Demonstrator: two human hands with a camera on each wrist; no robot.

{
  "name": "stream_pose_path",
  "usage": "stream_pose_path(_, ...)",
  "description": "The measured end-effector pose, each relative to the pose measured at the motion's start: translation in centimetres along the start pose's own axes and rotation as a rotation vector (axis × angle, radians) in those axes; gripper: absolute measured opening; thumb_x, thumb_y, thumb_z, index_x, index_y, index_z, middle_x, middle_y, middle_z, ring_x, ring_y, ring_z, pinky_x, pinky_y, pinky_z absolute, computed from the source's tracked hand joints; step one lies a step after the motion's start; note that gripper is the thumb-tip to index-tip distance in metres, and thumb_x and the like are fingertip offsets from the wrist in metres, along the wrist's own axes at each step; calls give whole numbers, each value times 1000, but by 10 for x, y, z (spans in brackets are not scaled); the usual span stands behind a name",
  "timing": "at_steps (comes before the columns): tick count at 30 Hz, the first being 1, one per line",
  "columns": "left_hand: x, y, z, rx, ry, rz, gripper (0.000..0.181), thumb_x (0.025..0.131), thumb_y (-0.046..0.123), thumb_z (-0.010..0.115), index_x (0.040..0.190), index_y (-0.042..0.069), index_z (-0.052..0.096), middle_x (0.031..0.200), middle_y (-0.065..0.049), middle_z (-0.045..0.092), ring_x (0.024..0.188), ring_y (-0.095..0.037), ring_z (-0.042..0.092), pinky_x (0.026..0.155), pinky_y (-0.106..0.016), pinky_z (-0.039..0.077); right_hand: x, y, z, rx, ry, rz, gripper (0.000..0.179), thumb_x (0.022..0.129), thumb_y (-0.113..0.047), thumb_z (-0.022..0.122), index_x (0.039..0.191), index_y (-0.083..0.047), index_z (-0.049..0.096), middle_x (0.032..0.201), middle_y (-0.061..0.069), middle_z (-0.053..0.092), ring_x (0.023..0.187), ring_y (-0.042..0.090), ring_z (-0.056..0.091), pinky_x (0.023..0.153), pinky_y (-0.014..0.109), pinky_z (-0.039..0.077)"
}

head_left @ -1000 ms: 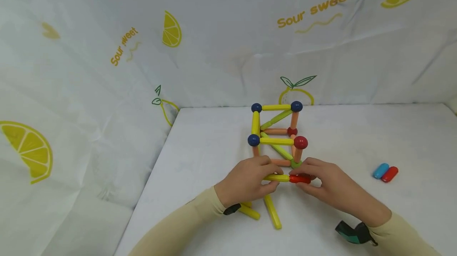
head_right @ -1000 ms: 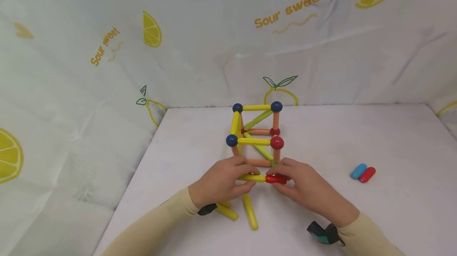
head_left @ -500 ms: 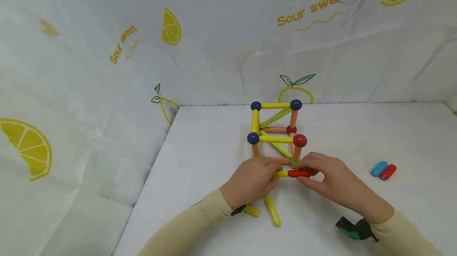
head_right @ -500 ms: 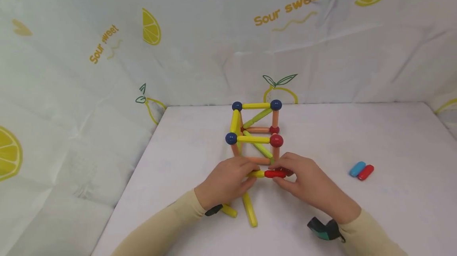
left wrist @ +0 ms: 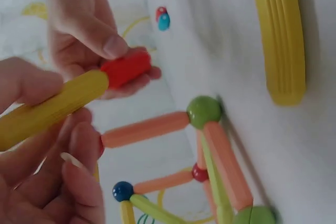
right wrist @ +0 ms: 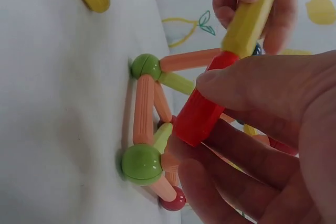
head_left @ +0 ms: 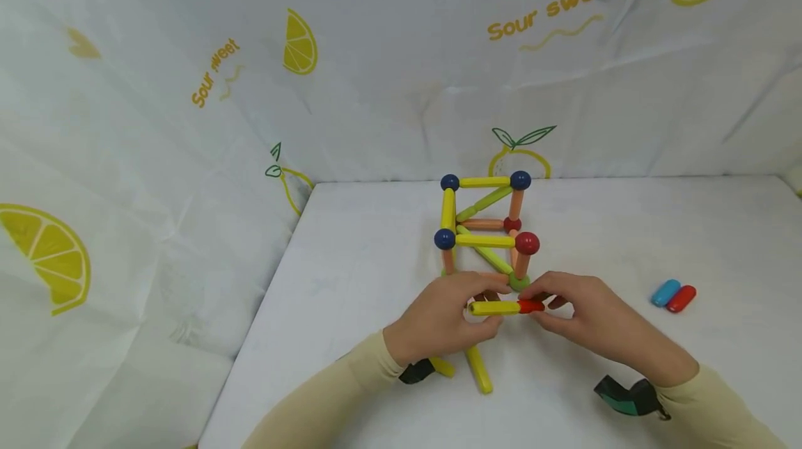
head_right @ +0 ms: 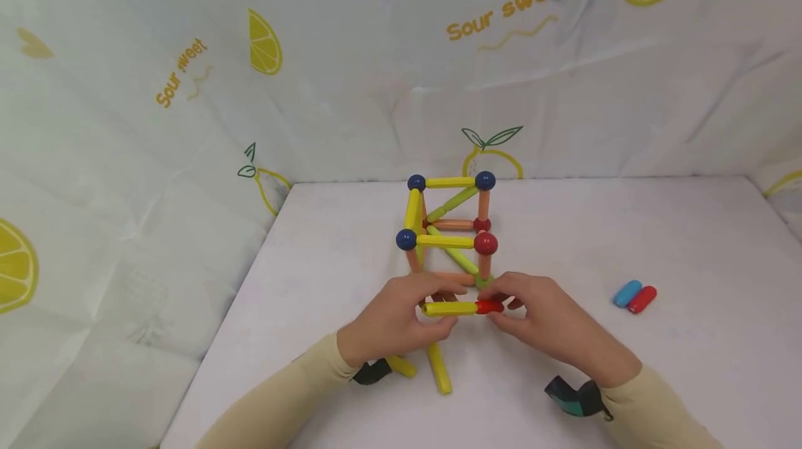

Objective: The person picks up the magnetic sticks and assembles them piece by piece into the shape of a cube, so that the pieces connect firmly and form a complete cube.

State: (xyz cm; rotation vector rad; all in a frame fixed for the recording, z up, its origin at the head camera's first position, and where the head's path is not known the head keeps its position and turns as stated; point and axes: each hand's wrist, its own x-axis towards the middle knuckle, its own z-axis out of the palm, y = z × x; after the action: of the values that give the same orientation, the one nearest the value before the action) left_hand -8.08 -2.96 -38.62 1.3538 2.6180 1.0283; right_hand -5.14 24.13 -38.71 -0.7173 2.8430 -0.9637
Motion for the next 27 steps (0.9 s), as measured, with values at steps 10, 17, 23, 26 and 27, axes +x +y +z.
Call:
stream_pose_path(10, 6, -2, 0, -182, 84, 63, 22, 104, 20, 75, 124, 13, 70, 115, 3, 78, 108, -8, 72, 97, -14, 56, 9, -4, -4, 36, -28, 34, 30, 94, -21, 86, 122, -21, 76, 114, -7, 79, 99, 12, 72, 80, 26, 63)
stream_pose_path(17, 9, -12, -16, 288, 140, 100, 26, 104, 29, 76, 125, 15, 72, 106, 6, 78, 88, -5, 71, 76, -11, 54, 16, -4, -42, -82, 346, 15, 20, 93, -16, 87, 111, -22, 79, 99, -9, 78, 86, -7, 60, 71, 12, 51)
stream_pose_path(23, 18, -16, -12, 585, 134, 104, 34, 105, 46, 70, 123, 18, 73, 101, 7, 77, 76, -4, 68, 59, -11, 47, 34, -9, -40, -24, 426, -4, 34, 95, -21, 86, 127, -18, 76, 117, -2, 79, 96, -6, 62, 80, 3, 47)
stream_pose_path(26, 22, -18, -6, 661, 127, 96, 34, 105, 51, 67, 118, 20, 72, 97, 8, 74, 70, -5, 64, 54, -11, 42, 39, -10, -34, -36, 397, -25, 36, 93, -21, 87, 127, -18, 76, 120, -1, 78, 99, 7, 66, 81, 7, 52)
stream_pose_path(27, 23, -19, -5, 679, 124, 92, 33, 106, 50, 67, 118, 20, 71, 96, 8, 73, 69, -4, 62, 53, -11, 40, 40, -10, -32, -45, 387, -30, 36, 92, -21, 88, 127, -18, 76, 121, -1, 78, 100, 11, 67, 80, 10, 54)
